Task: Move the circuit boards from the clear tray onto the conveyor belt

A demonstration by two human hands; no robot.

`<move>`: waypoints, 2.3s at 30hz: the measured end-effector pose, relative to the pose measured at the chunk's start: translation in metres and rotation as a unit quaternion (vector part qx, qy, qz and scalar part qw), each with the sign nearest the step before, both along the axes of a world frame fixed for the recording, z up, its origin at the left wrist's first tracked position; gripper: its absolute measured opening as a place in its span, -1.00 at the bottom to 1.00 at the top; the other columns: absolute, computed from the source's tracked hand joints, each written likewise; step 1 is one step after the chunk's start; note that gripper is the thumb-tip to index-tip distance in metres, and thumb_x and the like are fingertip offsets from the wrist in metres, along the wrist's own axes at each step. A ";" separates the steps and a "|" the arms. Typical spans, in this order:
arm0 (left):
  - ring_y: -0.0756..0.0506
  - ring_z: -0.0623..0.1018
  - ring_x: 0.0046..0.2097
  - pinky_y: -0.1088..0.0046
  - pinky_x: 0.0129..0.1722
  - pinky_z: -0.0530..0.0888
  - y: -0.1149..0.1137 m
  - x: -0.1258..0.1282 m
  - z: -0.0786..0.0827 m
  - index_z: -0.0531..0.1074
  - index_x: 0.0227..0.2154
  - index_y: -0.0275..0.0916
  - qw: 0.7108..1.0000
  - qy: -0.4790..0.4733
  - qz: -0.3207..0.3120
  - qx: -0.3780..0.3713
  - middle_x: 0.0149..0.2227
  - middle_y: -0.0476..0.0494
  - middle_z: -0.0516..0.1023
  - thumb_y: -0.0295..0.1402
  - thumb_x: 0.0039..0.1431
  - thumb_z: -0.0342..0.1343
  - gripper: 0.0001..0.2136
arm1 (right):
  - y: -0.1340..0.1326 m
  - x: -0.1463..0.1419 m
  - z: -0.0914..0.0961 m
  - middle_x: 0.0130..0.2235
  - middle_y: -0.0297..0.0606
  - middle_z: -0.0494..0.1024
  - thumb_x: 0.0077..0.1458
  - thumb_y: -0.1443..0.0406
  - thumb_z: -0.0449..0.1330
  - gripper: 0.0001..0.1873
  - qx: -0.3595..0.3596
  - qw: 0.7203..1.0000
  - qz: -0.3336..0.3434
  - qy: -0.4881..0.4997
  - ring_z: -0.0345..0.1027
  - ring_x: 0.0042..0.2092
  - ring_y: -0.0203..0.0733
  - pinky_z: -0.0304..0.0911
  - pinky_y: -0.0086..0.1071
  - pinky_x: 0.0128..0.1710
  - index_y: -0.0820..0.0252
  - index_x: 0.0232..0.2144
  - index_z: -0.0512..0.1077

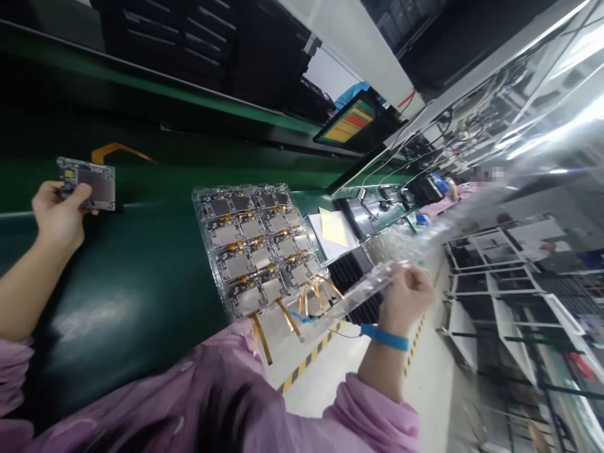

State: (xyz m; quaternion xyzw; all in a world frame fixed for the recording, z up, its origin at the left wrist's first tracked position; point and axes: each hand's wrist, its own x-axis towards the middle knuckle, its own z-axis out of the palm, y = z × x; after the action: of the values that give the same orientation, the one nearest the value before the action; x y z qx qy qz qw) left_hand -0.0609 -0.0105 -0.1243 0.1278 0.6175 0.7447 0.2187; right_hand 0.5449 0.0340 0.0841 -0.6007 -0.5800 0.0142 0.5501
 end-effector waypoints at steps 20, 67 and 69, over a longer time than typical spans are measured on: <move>0.11 0.39 -0.52 0.60 -0.60 0.36 -0.010 0.004 0.011 0.19 -0.36 -0.28 0.998 -0.023 -0.050 -0.013 -0.41 0.13 0.36 -0.67 0.18 0.17 -0.74 | 0.050 -0.150 -0.127 -0.28 -0.28 0.63 0.17 0.34 0.32 -0.91 -0.303 0.888 0.143 -0.315 0.53 -0.24 -0.08 0.32 -0.38 -0.21 0.18 -0.24 0.60; -0.06 0.49 -0.25 0.42 -0.28 0.36 -0.085 0.166 0.119 0.32 -0.32 -0.14 0.840 0.243 -0.486 0.012 -0.23 -0.02 0.53 -0.13 0.32 0.10 -0.79 | -0.052 -0.234 -0.029 -0.37 -0.32 0.59 0.27 0.25 0.32 -0.89 -0.020 0.897 0.412 -0.156 0.49 -0.34 -0.11 0.41 -0.27 -0.36 0.04 -0.35 0.56; -0.05 0.47 -0.30 0.43 -0.30 0.35 -0.084 0.166 0.119 0.32 -0.31 -0.14 0.835 0.250 -0.490 0.009 -0.28 0.00 0.52 -0.13 0.33 0.09 -0.79 | -0.052 -0.232 -0.027 -0.39 -0.33 0.57 0.26 0.24 0.33 -0.86 -0.018 0.898 0.409 -0.160 0.46 -0.38 -0.13 0.38 -0.28 -0.39 0.05 -0.38 0.54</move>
State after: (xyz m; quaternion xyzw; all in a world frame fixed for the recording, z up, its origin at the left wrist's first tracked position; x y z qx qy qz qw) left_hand 0.1056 -0.0940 -0.0050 0.5976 0.5008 0.4886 0.3916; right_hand 0.3127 -0.0178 0.0572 -0.3146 -0.8543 0.1526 0.3847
